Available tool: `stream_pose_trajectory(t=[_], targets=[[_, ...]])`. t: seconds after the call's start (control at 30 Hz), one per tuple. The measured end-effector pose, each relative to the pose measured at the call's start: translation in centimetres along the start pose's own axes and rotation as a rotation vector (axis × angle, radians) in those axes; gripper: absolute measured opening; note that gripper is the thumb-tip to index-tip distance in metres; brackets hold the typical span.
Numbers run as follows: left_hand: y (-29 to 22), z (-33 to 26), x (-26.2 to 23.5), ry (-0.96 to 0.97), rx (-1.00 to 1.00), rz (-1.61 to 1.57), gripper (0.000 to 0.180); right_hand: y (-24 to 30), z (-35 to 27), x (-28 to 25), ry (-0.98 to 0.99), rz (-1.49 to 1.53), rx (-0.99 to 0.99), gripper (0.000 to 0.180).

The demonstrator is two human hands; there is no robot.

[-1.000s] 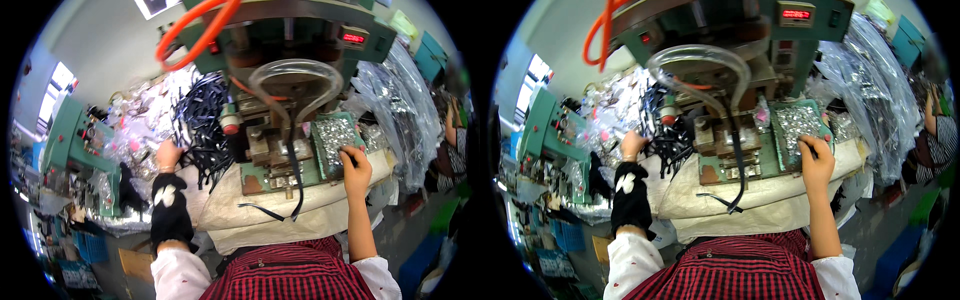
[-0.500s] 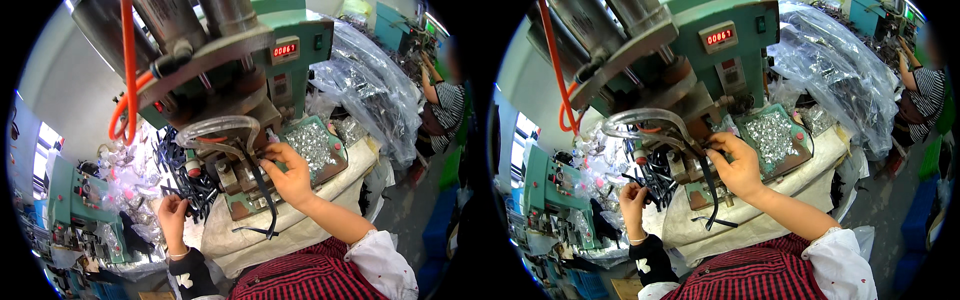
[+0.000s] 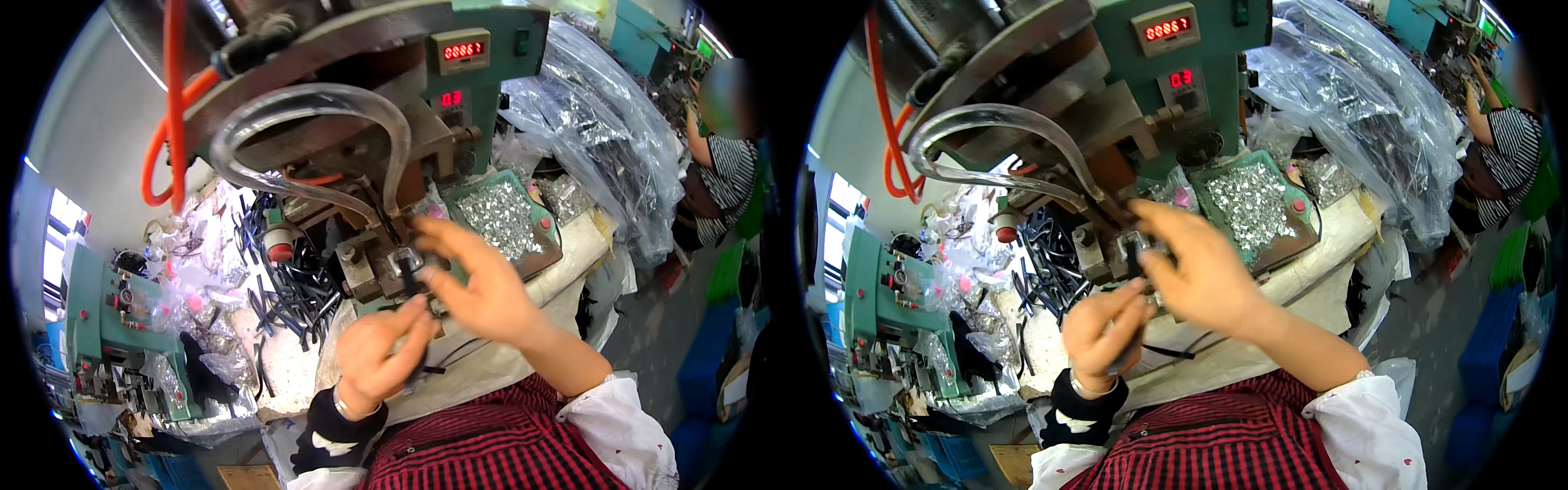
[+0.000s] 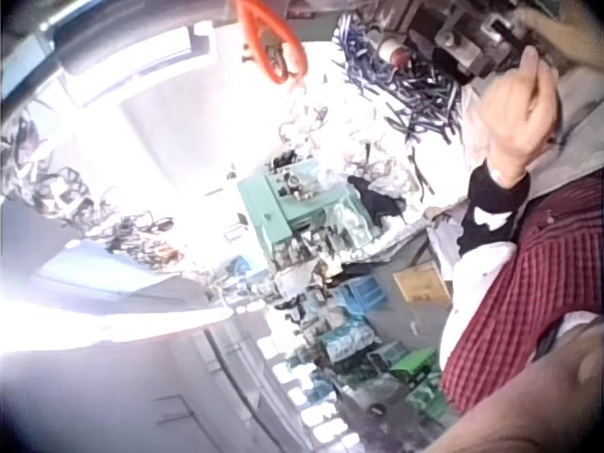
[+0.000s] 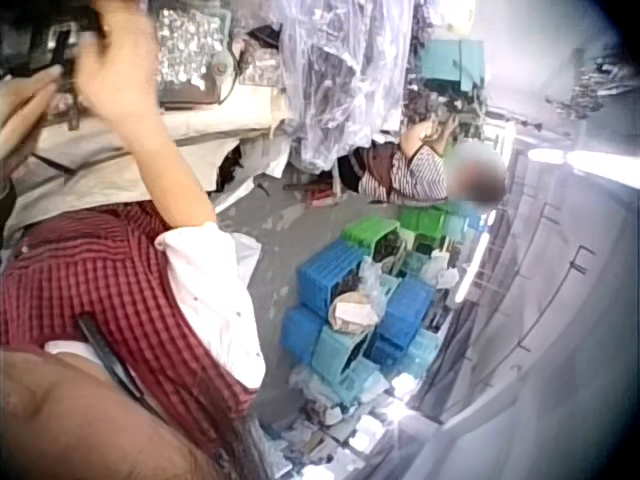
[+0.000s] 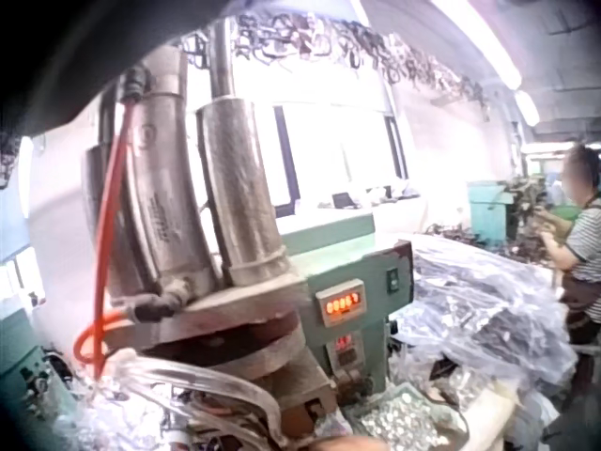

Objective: The person assembles small black cables by inserting them into a press machine and adding small metal components. They repeatedly pick cables, operate the machine, and place finished pieces aside.

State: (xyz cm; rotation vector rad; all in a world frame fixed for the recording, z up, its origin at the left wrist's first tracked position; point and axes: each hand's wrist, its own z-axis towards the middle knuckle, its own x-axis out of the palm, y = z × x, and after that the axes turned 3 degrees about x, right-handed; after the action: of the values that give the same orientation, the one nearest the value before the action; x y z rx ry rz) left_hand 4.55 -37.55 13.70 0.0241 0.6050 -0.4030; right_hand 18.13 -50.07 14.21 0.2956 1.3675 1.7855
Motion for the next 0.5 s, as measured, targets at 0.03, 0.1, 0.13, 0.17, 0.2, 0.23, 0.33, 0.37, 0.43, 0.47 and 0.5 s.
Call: stream_pose_trajectory(t=[0.03, 0.1, 0.13, 0.17, 0.2, 0.23, 0.33, 0.37, 0.43, 0.47, 0.5], targets=[[0.0, 0.8, 0.4, 0.045, 0.054, 0.018, 0.024, -1.9, 0.6, -1.1, -0.016, -0.224, -0.095, 0.043], [0.9, 0.7, 1.6, 0.003, 0.110, 0.038, 0.025, -5.2, 0.6, -2.7, -0.147, -0.571, 0.046, 0.030], [1.1, 0.7, 1.7, -0.004, 0.134, 0.037, 0.025, -7.2, 0.3, -3.7, -0.157, -0.752, 0.094, 0.029], [1.5, 0.4, 1.9, -0.004, 0.156, 0.030, 0.025, -8.7, -0.1, -4.3, -0.166, -0.929, 0.151, 0.028], [1.8, 0.3, 2.2, -0.025, 0.185, 0.040, 0.025, -9.6, -0.5, -4.7, -0.232, -0.922, 0.173, 0.028], [1.9, 0.2, 2.2, -0.021, 0.178, 0.039, 0.025, -10.5, -0.9, -4.9, -0.285, -0.916, 0.163, 0.026], [1.8, 0.2, 2.1, -0.013, 0.165, 0.050, 0.024, -13.2, -1.6, -4.6, -0.365, -0.843, 0.084, 0.024], [1.8, 0.1, 2.1, -0.011, 0.156, 0.045, 0.024, -13.7, -1.7, -4.6, -0.371, -0.820, 0.060, 0.023], [1.6, -0.1, 2.0, -0.014, 0.129, 0.052, 0.023, -14.1, -1.5, -4.4, -0.399, -0.804, -0.032, 0.018], [1.3, -0.2, 1.6, -0.001, 0.108, 0.081, 0.022, -14.0, -1.4, -4.2, -0.395, -0.834, -0.069, 0.017], [0.8, -0.3, 1.4, 0.001, 0.062, 0.080, 0.024, -13.9, -1.4, -4.5, -0.389, -0.863, -0.110, 0.016]])
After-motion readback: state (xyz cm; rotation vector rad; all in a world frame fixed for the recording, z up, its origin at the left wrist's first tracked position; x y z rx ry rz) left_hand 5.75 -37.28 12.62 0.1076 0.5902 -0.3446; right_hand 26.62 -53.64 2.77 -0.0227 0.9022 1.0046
